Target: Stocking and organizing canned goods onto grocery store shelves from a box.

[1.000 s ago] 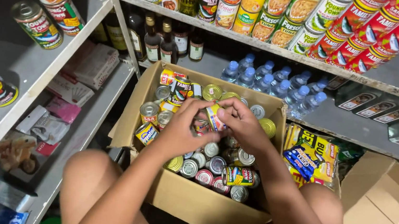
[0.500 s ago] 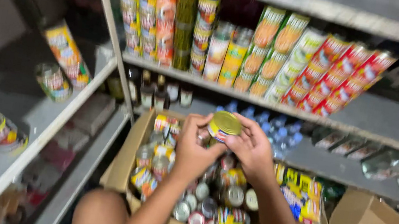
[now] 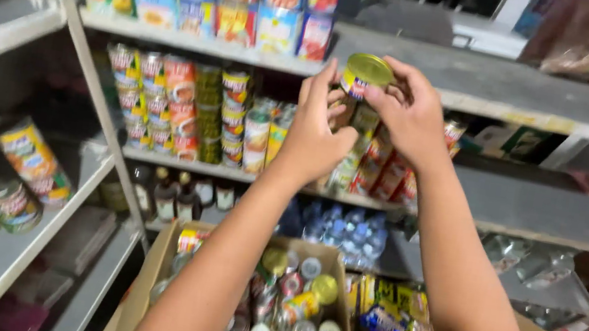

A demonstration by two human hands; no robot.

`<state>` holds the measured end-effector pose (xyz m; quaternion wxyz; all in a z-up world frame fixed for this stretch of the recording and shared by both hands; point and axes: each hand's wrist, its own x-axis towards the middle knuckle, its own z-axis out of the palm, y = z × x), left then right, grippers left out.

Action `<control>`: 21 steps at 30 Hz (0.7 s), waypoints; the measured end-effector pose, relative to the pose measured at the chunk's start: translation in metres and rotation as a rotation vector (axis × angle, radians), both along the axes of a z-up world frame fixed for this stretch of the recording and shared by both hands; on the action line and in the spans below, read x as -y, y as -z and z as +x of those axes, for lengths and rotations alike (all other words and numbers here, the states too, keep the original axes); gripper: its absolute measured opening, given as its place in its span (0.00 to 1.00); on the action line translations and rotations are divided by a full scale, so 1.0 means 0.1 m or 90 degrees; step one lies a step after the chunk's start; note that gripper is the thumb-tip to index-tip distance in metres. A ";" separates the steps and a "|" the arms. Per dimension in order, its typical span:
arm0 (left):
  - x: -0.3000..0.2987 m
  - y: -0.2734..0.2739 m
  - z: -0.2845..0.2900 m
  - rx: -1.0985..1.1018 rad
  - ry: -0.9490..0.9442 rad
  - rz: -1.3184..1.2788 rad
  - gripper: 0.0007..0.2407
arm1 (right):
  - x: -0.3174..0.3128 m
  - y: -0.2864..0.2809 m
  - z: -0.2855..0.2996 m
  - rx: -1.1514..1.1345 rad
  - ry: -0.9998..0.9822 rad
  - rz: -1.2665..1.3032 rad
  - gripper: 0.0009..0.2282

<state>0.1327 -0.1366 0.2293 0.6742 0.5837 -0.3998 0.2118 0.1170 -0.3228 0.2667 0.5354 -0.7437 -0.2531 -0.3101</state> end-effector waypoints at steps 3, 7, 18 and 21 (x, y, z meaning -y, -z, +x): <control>0.05 -0.28 0.17 -0.012 0.041 0.049 0.35 | 0.10 -0.31 0.30 -0.018 -0.086 0.042 0.23; 0.10 -0.45 0.46 -0.077 0.093 0.057 0.36 | 0.24 -0.47 0.73 -0.020 -0.092 0.038 0.24; 0.16 -0.19 0.79 -0.134 0.030 0.107 0.33 | 0.23 -0.29 1.24 -0.085 0.073 -0.081 0.18; 0.11 -0.29 0.57 -0.152 0.045 0.048 0.35 | 0.11 -0.32 1.04 -0.141 0.111 -0.055 0.19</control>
